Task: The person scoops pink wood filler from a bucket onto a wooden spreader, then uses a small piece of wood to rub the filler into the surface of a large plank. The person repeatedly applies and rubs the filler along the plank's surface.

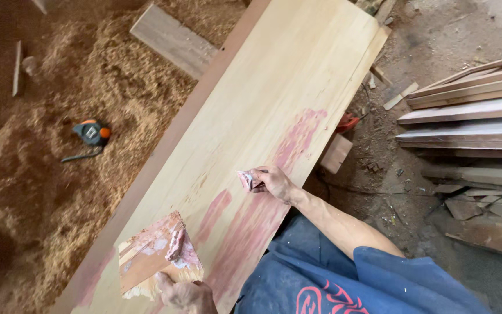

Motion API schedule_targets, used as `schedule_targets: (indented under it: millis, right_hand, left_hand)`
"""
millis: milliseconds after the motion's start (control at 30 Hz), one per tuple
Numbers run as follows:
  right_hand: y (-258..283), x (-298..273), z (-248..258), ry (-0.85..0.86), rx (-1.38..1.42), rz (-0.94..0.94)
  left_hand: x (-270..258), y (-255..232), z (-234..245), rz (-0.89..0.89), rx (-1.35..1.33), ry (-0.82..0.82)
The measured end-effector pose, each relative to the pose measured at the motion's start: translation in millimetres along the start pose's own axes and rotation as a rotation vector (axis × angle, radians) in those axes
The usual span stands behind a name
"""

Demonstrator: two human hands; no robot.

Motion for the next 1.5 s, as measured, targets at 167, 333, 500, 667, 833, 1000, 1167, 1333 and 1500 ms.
schedule_targets:
  millis: [167, 333, 500, 667, 833, 1000, 1167, 1333, 1500]
  right_hand:
    - [62.3, 46.7, 96.2, -0.047, 0.058, 0.079]
    - [140.7, 58.7, 240.7, -0.35, -0.416, 0.269]
    - [240.7, 53.2, 326.4, -0.568, -1.122, 1.115]
    - [209.5, 42.5, 330.6, -0.438, -1.415, 1.277]
    - [203.2, 22.2, 324.1, -0.407, -1.378, 1.154]
    - [239.2, 80.2, 363.6, -0.725, -1.218, 0.713]
    - [222.0, 111.8, 338.8, -0.68, -1.376, 0.711]
    - [161.7, 64.8, 284.3, -0.53, -1.414, 0.795]
    - [139.4, 6.2, 245.4, -0.41, -1.432, 1.058]
  left_hand:
    - [-53.5, 61.9, -98.9, 0.048, -0.042, 0.043]
    - [-106.9, 131.9, -193.3, 0.074, -0.026, 0.184]
    - [-135.9, 199.3, -253.5, 0.196, 0.002, 0.383]
    - [-127.5, 235.8, -267.2, 0.215, 0.056, 0.419]
    - [-125.1, 224.4, -267.7, 0.197, 0.058, 0.388]
    - [-138.1, 213.0, -245.4, 0.275, 0.0, 0.368]
    - [-141.3, 204.1, -212.7, 0.277, 0.021, 0.335]
    - [-146.4, 202.2, -195.4, 0.326, -0.016, 0.341]
    - [-148.8, 193.0, -195.9, 0.335, -0.02, 0.358]
Point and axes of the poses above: each hand's wrist, its own x-axis towards the middle knuckle, its own z-axis out of the back of the hand, y = z × x, the point moved 8 cm from there along x, towards the middle knuckle, and after that the axes turned 10 degrees about -y, right-handed, at the moved point
